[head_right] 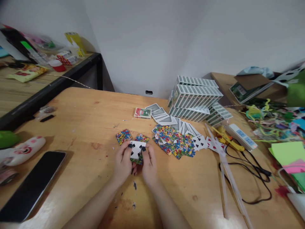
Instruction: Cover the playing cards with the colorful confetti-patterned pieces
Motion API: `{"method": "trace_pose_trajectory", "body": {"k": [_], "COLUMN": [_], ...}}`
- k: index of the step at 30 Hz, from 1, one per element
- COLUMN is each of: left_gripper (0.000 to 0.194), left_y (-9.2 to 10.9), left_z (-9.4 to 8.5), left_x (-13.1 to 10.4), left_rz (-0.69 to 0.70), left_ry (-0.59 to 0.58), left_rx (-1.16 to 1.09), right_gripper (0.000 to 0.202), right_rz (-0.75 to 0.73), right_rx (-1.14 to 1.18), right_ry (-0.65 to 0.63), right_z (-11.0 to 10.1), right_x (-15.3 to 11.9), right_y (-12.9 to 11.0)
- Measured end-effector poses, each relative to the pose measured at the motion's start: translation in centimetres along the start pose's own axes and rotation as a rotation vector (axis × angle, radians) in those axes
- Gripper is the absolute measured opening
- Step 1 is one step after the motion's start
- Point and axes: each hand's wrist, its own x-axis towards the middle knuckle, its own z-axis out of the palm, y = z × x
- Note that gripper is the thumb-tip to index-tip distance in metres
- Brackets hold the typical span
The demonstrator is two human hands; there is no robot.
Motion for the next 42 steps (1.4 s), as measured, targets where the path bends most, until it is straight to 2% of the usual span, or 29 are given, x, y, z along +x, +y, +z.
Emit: {"method": "trace_pose_trajectory", "body": {"k": [4, 11, 15, 19, 36, 39, 42], "left_gripper": [0.023, 0.022, 0.019, 0.017, 0.012, 0.013, 0.012], "left_y": [0.3, 1.1, 1.4, 1.3, 1.7, 1.4, 1.1], "left_z": [0.3, 0.6, 0.6, 0.5, 0.7, 0.7, 0.7], "left_x": [-0.1, -0.3, -0.3, -0.3, -0.2, -0.1, 0.0], "left_rz": [-0.029, -0.128, -0.118, -0.114, -0.201, -0.173, -0.088], "left_ry": [-0.009, -0.011, -0.011, -0.012, -0.154, -0.165, -0.159], "left_rx": [-0.054, -0.117, -0.131, -0.13, -0.205, -0.171, -0.114], "right_gripper": [0.018, 0.015, 0.015, 0.017, 0.012, 0.01, 0.009], "right_rz": [-0.007, -0.035, -0.039, -0.017, -0.015, -0.032, -0.053], "right_rx": [-0.015, -0.064, -0.06, -0.042, -0.01, -0.015, -0.011], "right_ry": [0.049, 0.05, 0.06, 0.014, -0.028, -0.019, -0.012], "right_z": [0.0, 0.1, 0.0, -0.1, -0.4, -0.5, -0.6], "right_x": [0.0, -0.2, -0.2, -0.2, -0.1, 0.0, 0.1], "right_y": [-0.5, -1.0, -0.7, -0.6, -0.8, -0.8, -0.7]}}
